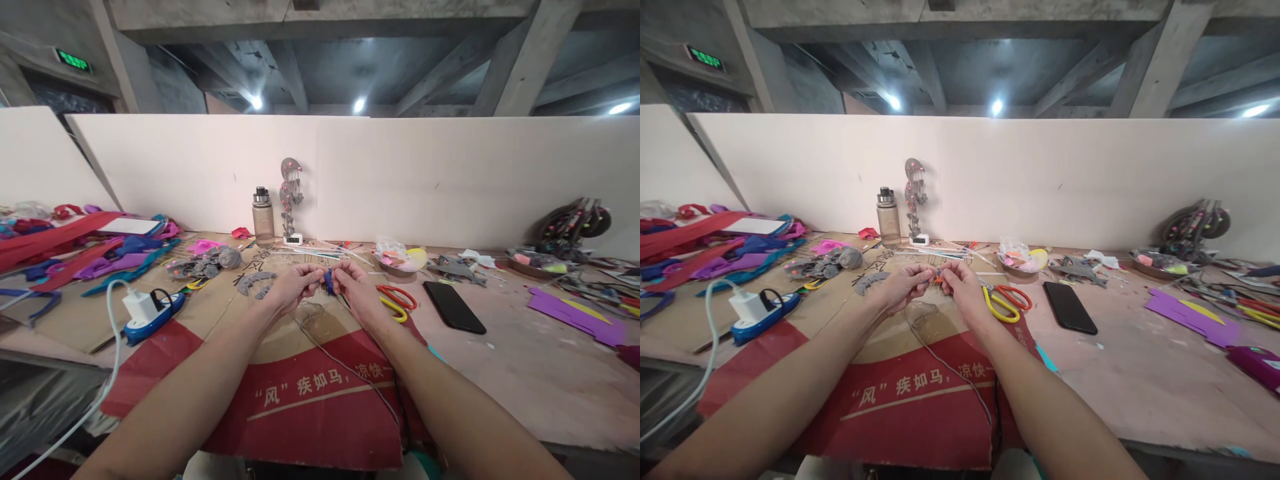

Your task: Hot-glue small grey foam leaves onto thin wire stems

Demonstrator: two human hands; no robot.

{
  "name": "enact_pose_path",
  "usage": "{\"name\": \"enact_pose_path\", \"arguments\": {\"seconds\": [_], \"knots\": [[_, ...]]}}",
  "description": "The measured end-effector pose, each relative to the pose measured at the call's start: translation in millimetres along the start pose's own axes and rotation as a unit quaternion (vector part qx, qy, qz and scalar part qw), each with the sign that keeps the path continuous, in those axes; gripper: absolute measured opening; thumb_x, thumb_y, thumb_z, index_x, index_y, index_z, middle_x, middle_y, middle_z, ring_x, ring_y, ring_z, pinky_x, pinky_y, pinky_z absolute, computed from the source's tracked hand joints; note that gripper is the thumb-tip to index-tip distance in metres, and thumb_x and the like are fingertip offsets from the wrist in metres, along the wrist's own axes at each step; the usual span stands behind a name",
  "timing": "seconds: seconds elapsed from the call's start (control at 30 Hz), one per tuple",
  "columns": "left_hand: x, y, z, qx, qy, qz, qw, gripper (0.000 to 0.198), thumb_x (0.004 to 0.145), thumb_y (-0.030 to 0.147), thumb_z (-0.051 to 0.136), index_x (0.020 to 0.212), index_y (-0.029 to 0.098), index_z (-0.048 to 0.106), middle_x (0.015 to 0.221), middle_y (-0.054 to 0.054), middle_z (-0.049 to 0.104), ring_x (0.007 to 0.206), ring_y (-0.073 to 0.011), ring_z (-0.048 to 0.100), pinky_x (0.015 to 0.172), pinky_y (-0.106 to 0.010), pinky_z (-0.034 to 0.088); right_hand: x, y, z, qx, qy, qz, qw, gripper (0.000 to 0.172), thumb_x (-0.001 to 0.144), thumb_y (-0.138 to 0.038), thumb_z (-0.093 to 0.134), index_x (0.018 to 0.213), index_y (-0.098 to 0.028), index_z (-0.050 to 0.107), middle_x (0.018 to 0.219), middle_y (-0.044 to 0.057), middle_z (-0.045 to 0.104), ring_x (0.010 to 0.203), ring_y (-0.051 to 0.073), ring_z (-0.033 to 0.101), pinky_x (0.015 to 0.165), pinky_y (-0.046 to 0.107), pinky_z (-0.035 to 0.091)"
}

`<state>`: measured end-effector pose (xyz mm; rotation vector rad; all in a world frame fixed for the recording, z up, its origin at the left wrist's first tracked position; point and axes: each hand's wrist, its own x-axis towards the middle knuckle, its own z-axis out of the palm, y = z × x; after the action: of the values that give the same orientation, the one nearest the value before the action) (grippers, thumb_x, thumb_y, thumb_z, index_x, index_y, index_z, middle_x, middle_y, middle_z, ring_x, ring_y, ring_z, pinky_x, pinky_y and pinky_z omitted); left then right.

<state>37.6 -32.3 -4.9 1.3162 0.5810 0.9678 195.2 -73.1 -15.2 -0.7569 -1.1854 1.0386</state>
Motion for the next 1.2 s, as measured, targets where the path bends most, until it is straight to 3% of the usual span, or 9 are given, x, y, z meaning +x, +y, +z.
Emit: {"name": "enact_pose_path", "arguments": {"seconds": [0.23, 0.47, 0.57, 0.67, 0.77, 1.03, 1.2], "knots": [[1, -4, 1.9, 0.033, 0.027, 0.018, 0.999, 0.047, 0.059, 0.043, 0.085, 0.088, 0.011, 0.067, 0.058, 0.005, 0.052, 0.044, -0.0036, 0.038, 0.042, -0.019, 0.022, -1, 6, 1, -0.176, -0.018, -0.045, 0.983, 0.016, 0.081, -0.035, 0.062, 0.087, -0.021, 0.058, 0.073, -0.004, 0.056, 0.063, 0.011, 0.049, 0.061, 0.026, 0.04], [2, -8, 1.0, 0.133, 0.034, 0.055, 0.989, 0.04, 0.068, 0.042, 0.076, 0.092, 0.012, 0.064, 0.066, 0.003, 0.057, 0.044, -0.0046, 0.039, 0.043, -0.021, 0.028, -7, 5, 2, -0.294, 0.0, -0.083, 0.952, 0.012, 0.082, -0.033, 0.061, 0.082, -0.022, 0.056, 0.073, -0.002, 0.059, 0.068, 0.014, 0.054, 0.066, 0.028, 0.043], [2, -9, -1.9, 0.238, 0.055, 0.099, 0.965, 0.03, 0.074, 0.034, 0.07, 0.094, 0.014, 0.064, 0.068, 0.002, 0.059, 0.046, -0.0068, 0.043, 0.046, -0.022, 0.032, -8, 4, 2, -0.305, -0.003, -0.075, 0.949, 0.012, 0.081, -0.033, 0.061, 0.079, -0.022, 0.054, 0.07, -0.003, 0.057, 0.065, 0.014, 0.053, 0.064, 0.028, 0.042], [2, -9, -5.6, 0.356, 0.08, 0.161, 0.917, 0.023, 0.077, 0.028, 0.066, 0.097, 0.016, 0.067, 0.069, 0.0, 0.063, 0.053, -0.0098, 0.049, 0.053, -0.023, 0.036, -5, 7, 2, -0.282, -0.001, -0.037, 0.959, 0.015, 0.079, -0.034, 0.061, 0.076, -0.022, 0.052, 0.066, -0.004, 0.054, 0.061, 0.014, 0.053, 0.06, 0.028, 0.043], [1, -9, -7.6, 0.408, 0.082, 0.19, 0.889, 0.023, 0.08, 0.027, 0.063, 0.1, 0.018, 0.068, 0.073, 0.0, 0.066, 0.056, -0.0112, 0.053, 0.057, -0.024, 0.038, -3, 13, 2, -0.233, -0.001, -0.01, 0.972, 0.017, 0.078, -0.036, 0.062, 0.077, -0.023, 0.051, 0.065, -0.004, 0.056, 0.06, 0.014, 0.055, 0.06, 0.029, 0.046], [1, -7, -7.1, 0.381, 0.076, 0.168, 0.906, 0.026, 0.079, 0.028, 0.063, 0.102, 0.017, 0.066, 0.072, 0.001, 0.066, 0.052, -0.0104, 0.054, 0.055, -0.024, 0.04, -4, 15, 2, -0.235, -0.003, -0.018, 0.972, 0.016, 0.08, -0.035, 0.061, 0.077, -0.023, 0.051, 0.062, -0.005, 0.056, 0.06, 0.014, 0.056, 0.063, 0.029, 0.045], [2, -8, -6.2, 0.332, 0.086, 0.15, 0.927, 0.024, 0.074, 0.026, 0.066, 0.097, 0.018, 0.067, 0.071, 0.002, 0.066, 0.048, -0.0082, 0.049, 0.048, -0.022, 0.036, -6, 11, 3, -0.286, 0.001, -0.047, 0.957, 0.014, 0.081, -0.033, 0.06, 0.076, -0.023, 0.051, 0.063, -0.004, 0.056, 0.059, 0.013, 0.054, 0.062, 0.028, 0.042]]}}
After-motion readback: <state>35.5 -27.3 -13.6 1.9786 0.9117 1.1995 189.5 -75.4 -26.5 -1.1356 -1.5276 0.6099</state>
